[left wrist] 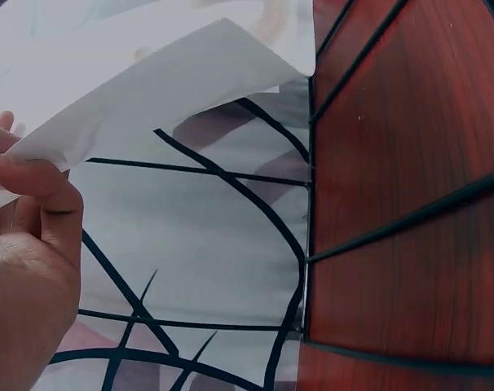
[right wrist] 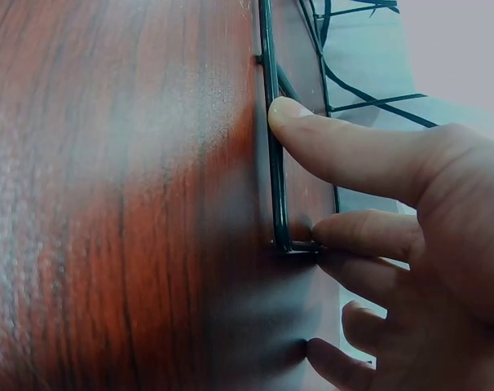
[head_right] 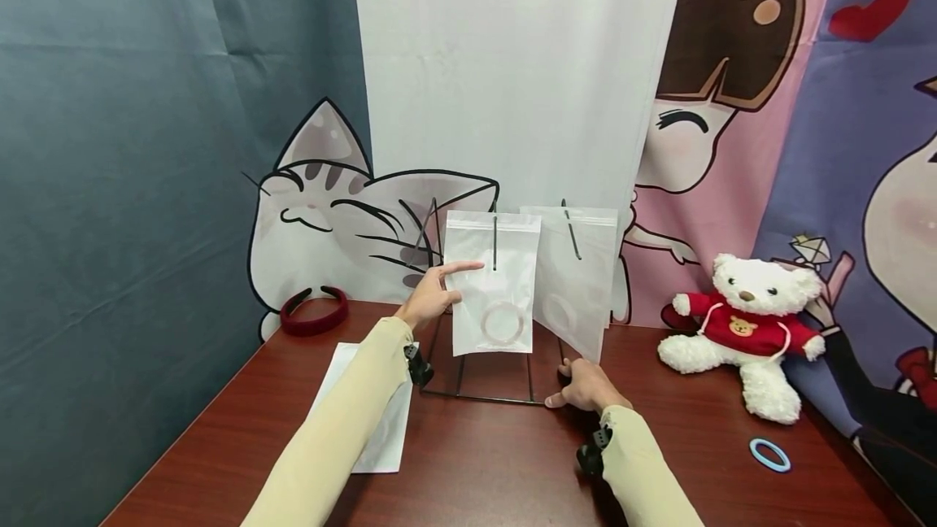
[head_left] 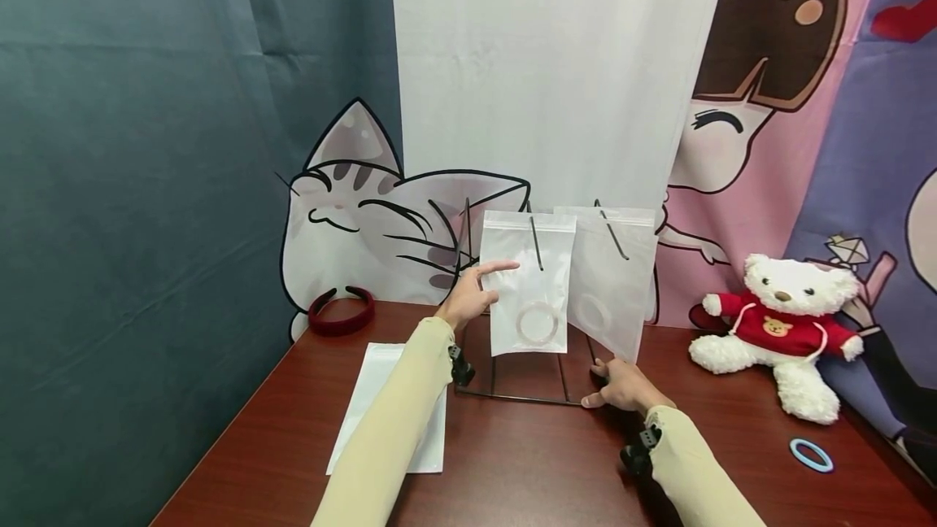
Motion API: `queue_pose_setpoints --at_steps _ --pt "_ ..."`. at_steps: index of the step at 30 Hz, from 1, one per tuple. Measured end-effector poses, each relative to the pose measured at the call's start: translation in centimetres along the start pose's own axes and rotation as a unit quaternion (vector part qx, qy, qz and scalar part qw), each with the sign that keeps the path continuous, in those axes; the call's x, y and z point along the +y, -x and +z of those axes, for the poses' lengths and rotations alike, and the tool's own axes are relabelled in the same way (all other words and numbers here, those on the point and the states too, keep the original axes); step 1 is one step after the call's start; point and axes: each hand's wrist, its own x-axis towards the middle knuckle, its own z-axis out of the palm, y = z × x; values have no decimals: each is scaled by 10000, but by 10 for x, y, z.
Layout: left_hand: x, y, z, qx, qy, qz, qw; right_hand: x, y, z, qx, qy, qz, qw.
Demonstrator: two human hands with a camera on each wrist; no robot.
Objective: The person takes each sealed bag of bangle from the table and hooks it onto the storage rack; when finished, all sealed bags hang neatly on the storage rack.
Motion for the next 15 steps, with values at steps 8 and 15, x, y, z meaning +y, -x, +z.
queue_pose_setpoints --at_steps 8,15 --pt "-8 -2 -5 -197 -748 232 9967 -1 1 0 -1 44 -62 10000" --pt "-12 0 -11 -365 -818 170 9958 0 3 0 65 19 -87 9999"
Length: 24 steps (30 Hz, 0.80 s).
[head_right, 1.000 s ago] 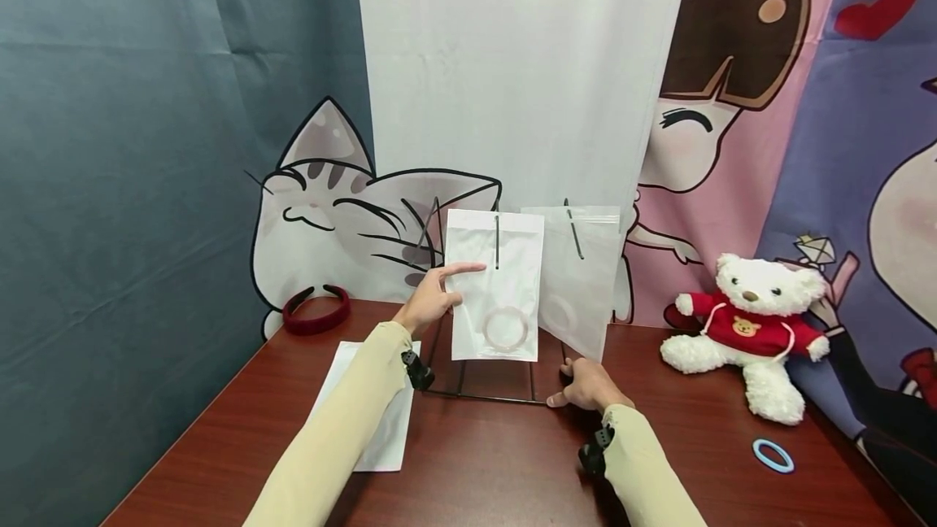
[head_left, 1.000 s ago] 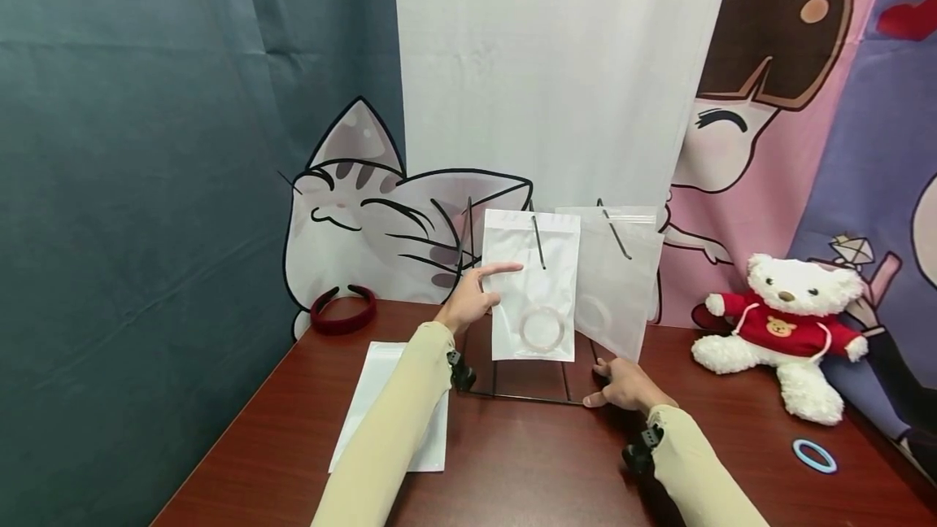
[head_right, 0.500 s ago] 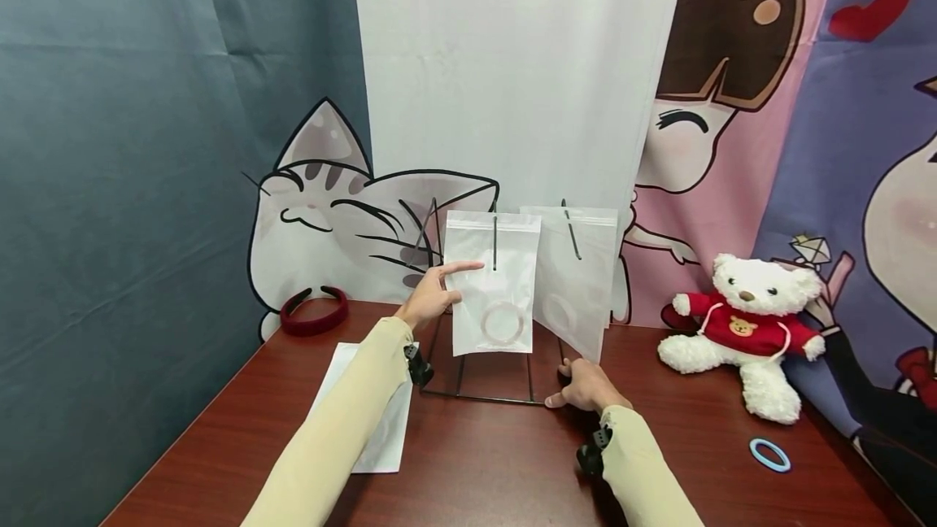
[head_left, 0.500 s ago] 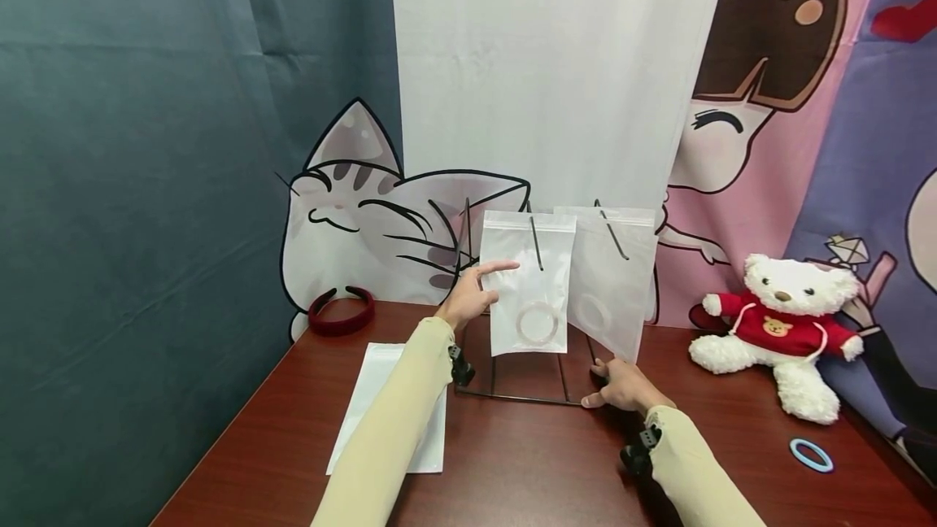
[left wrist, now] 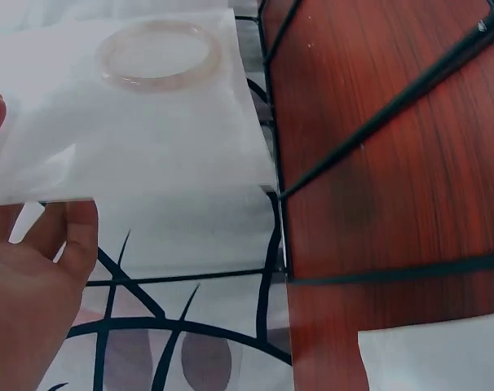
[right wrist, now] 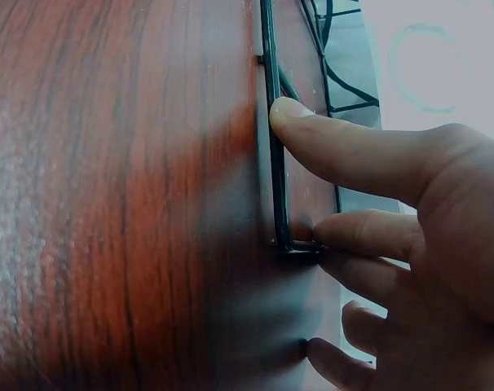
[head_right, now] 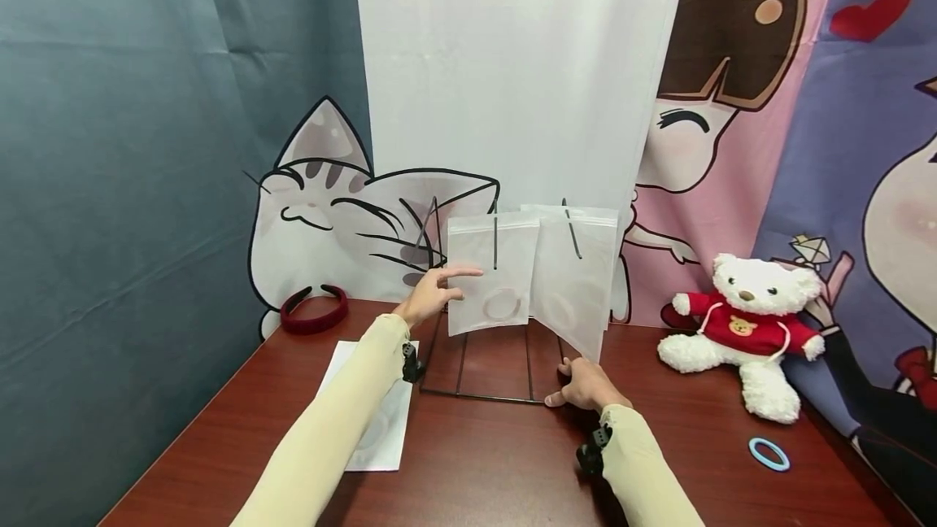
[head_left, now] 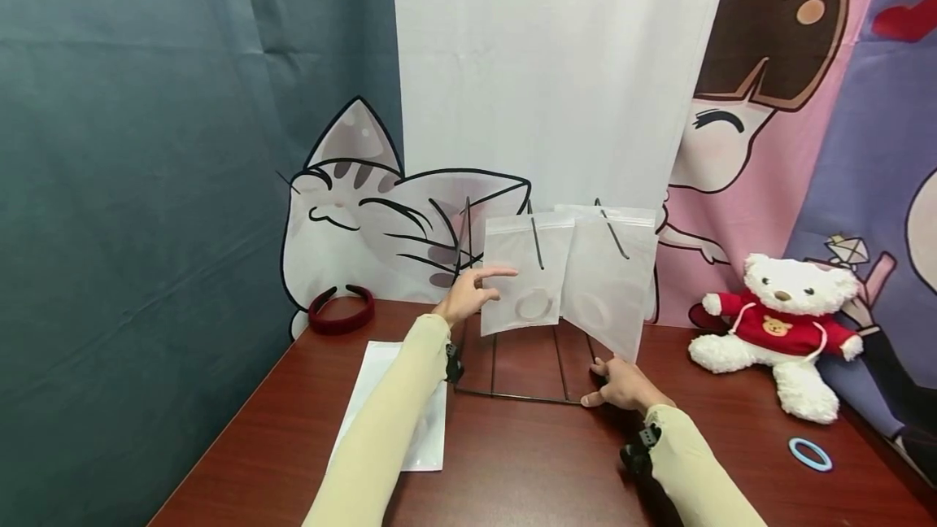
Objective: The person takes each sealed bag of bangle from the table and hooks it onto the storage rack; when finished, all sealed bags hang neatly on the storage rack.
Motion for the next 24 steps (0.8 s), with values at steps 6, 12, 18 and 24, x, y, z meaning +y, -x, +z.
queue_pose_setpoints --at_steps 6,12,18,24 --pt "-9 11 -10 -46 -328 -209 9992 0 0 0 31 -14 -76 10000" --pt "-32 38 -31 -186 -645 -648 9956 0 -2 2 56 16 -151 9999" --pt "-58 70 -55 -80 -1001 -1256 9870 -2 -1 2 2 38 -61 10000" --pt "-76 93 -84 -55 -1564 -1599 9747 -1 -2 -1 -23 115 18 9999"
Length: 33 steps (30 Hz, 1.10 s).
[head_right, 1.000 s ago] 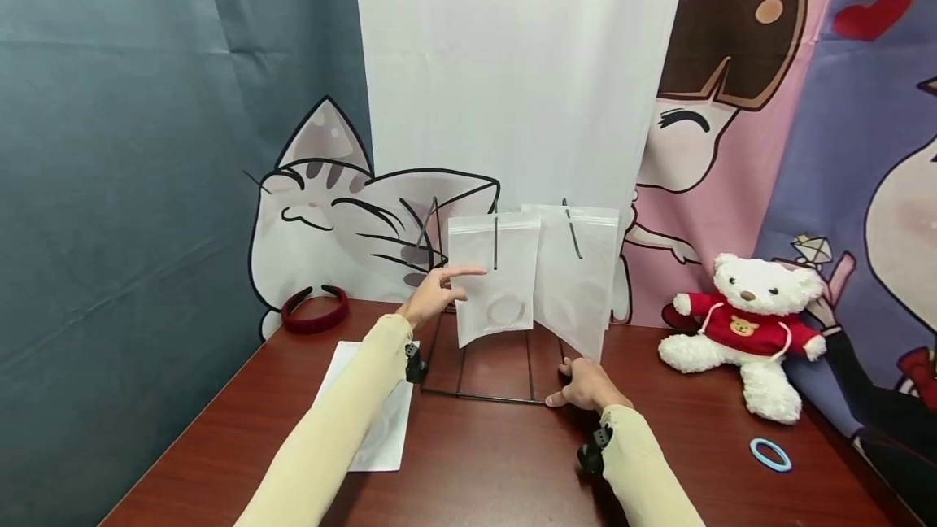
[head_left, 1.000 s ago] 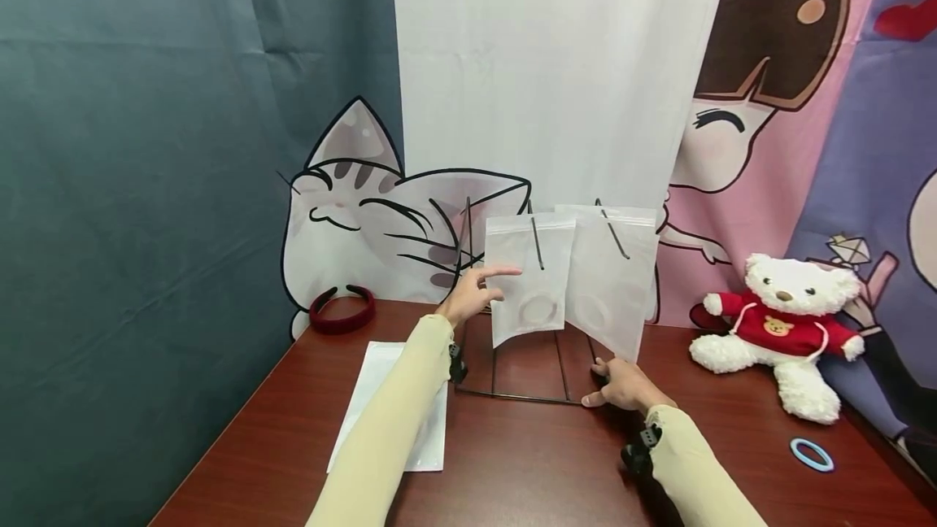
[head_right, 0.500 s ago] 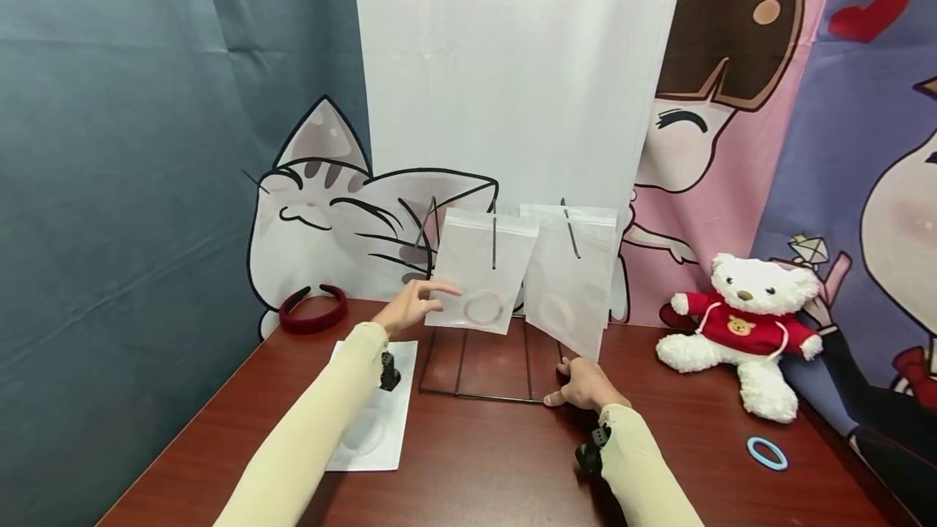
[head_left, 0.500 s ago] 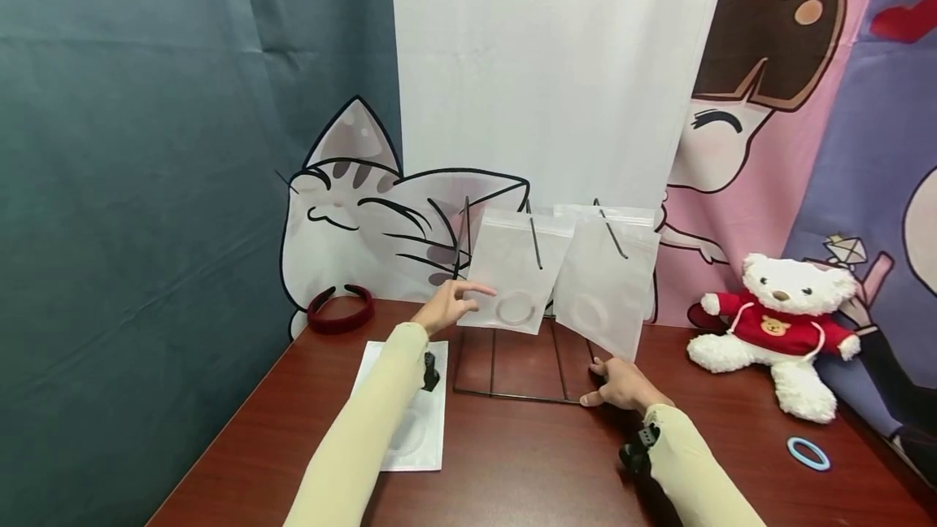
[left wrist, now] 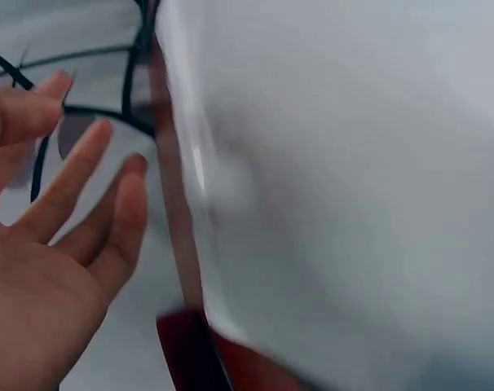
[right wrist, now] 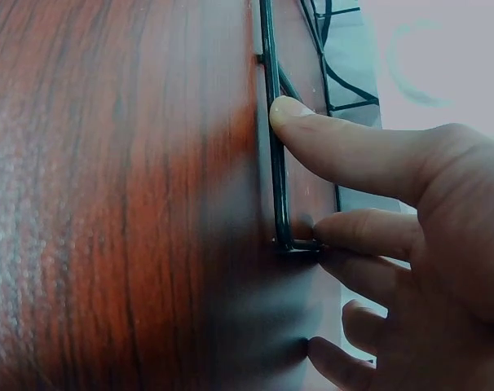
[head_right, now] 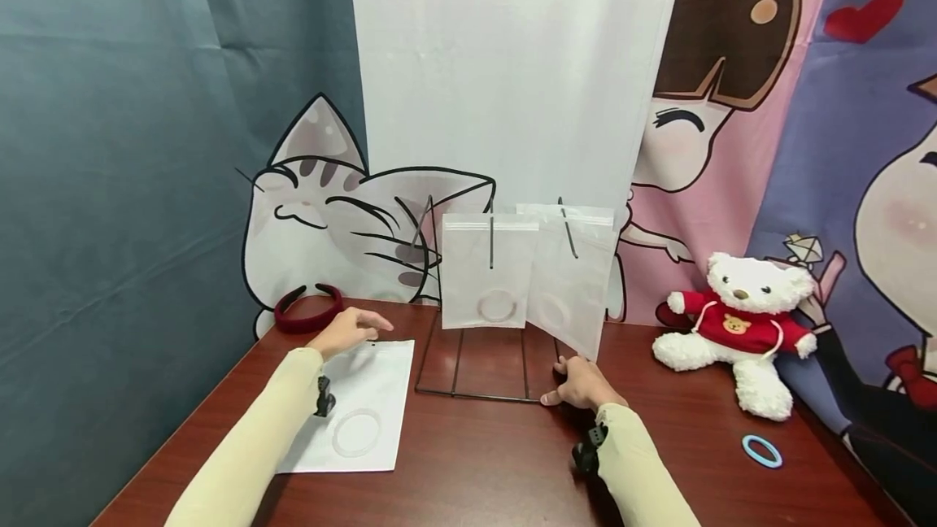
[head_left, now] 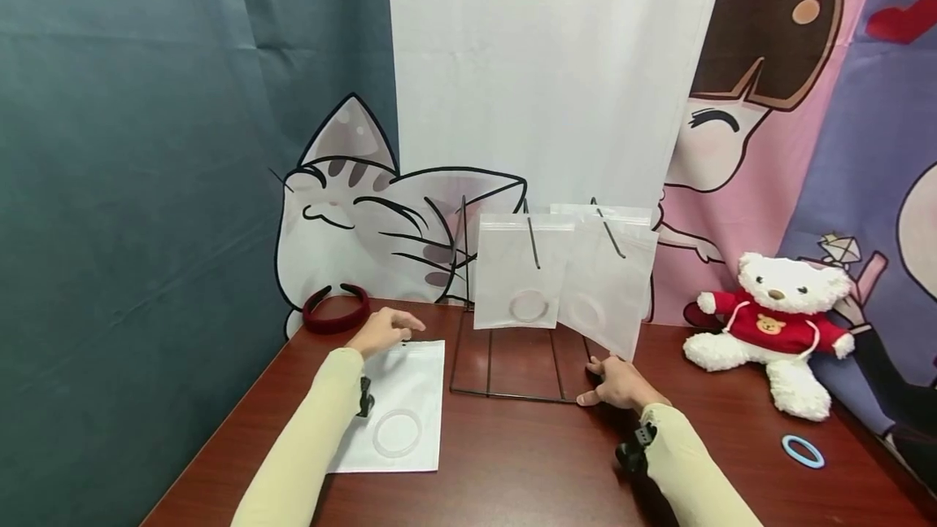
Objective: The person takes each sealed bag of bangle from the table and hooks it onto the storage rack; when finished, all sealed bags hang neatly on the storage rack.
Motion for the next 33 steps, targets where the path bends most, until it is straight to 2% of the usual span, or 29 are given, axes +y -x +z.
queue_pose_setpoints --at_steps 7,10,12,19,23,27,33 --pt "-21 32 -23 -88 -516 -295 9982 -2 -1 -1 -53 -80 -50 9999" --pt "-27 44 -28 -109 -809 -348 9961 -2 -2 -3 -53 -40 -98 9999" --pt "-30 50 -30 -75 -840 -410 9956 -2 -2 -4 -50 -43 -115 9999" --pt "-38 61 -29 34 -446 -654 9969 2 -1 1 -3 -116 -78 9999" --pt "-41 61 -25 -1 -467 -723 9963 2 -1 1 19 -79 -112 9999" --pt "-41 61 -24 2 -460 -653 9968 0 0 0 46 -117 -79 9999" --pt "-45 63 -28 -317 387 -301 9983 0 0 1 25 -178 -71 9998"
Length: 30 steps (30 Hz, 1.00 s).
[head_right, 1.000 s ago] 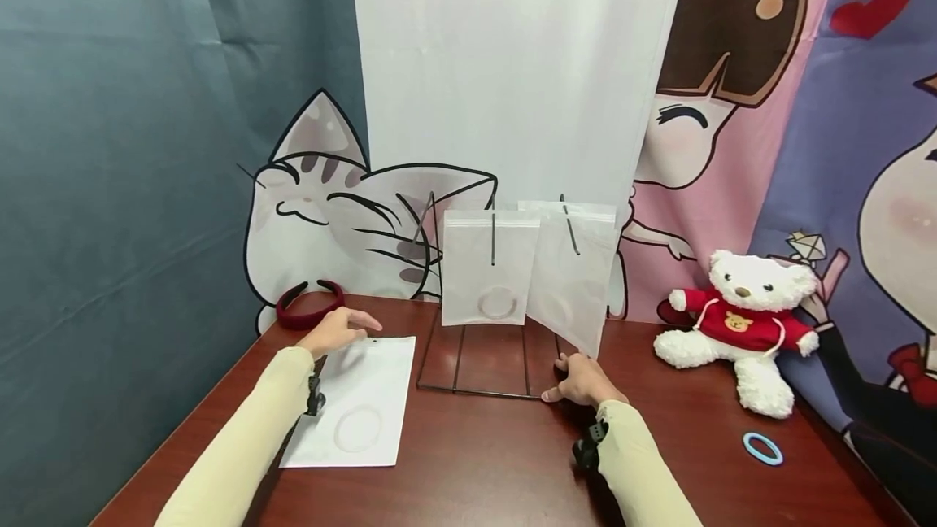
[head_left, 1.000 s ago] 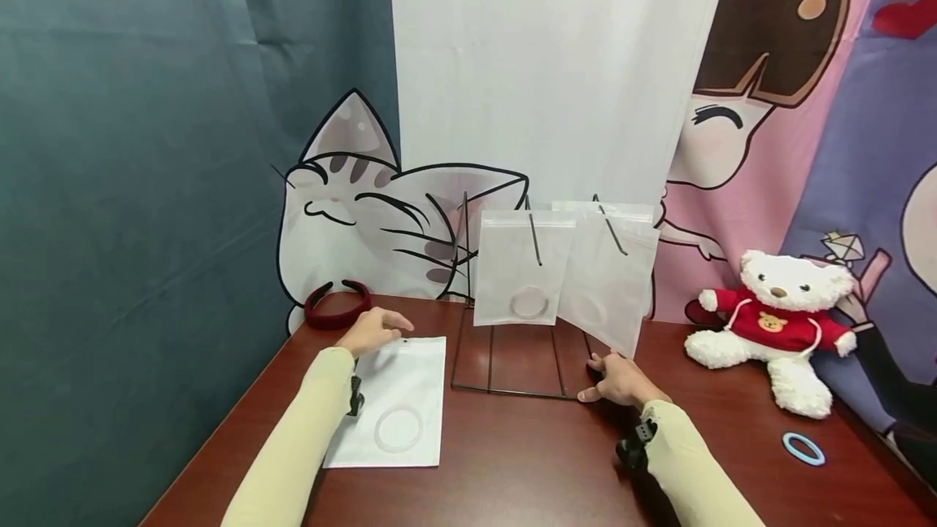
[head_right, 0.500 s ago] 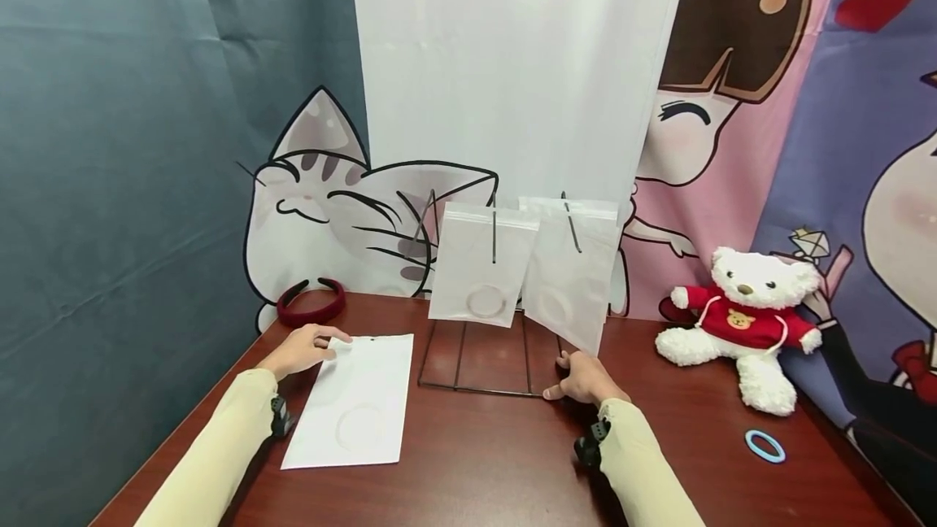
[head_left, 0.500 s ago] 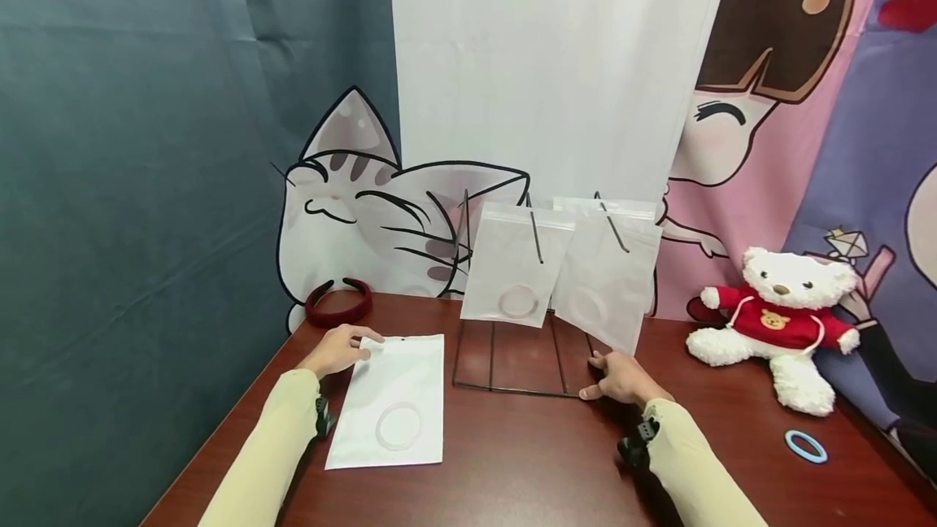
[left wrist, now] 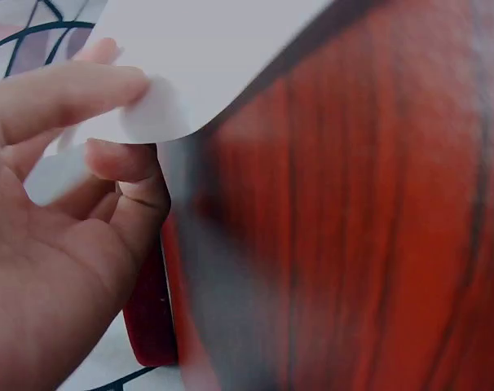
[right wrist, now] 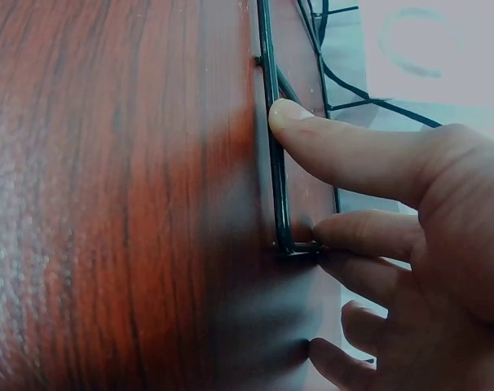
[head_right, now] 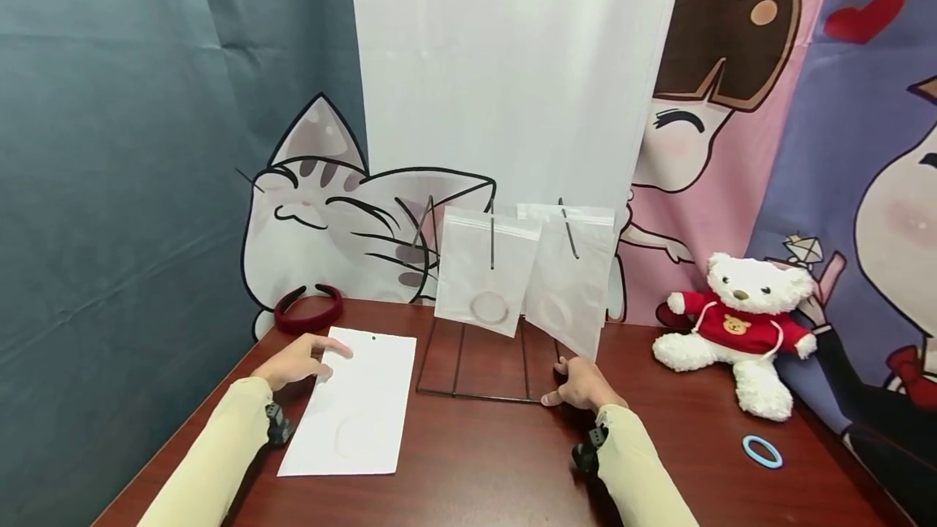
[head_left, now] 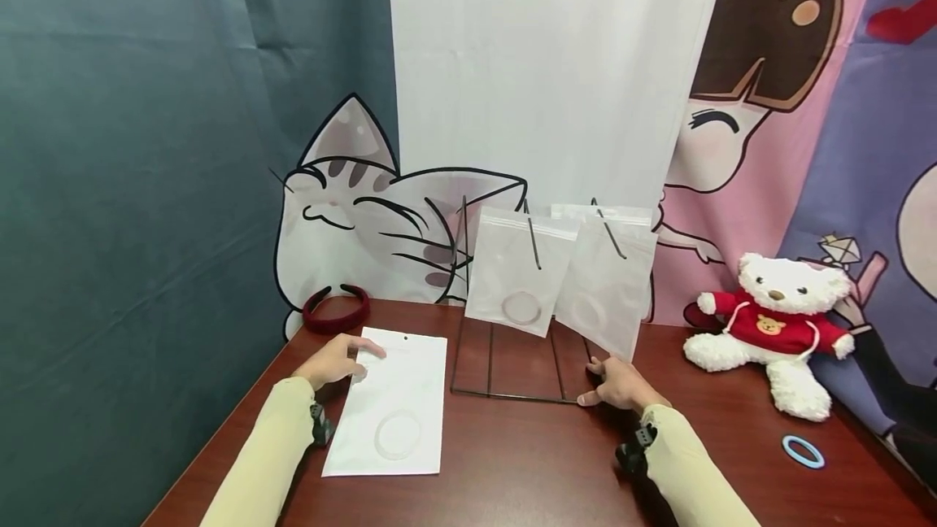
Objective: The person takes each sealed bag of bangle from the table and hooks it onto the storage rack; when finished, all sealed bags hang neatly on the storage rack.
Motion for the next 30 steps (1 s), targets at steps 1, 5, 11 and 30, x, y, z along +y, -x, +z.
queue_pose_setpoints --at_steps 1,5,11,30 --pt "0 1 -1 -53 125 44 9999 0 0 0 -4 -38 15 10000" --pt "3 4 -6 -129 334 282 9990 -1 1 0 37 -37 30 10000" --pt "18 8 -9 -69 446 475 9979 -1 1 1 59 29 59 10000" --pt "83 39 -10 709 816 1684 9798 2 1 2 -4 -10 74 10000"
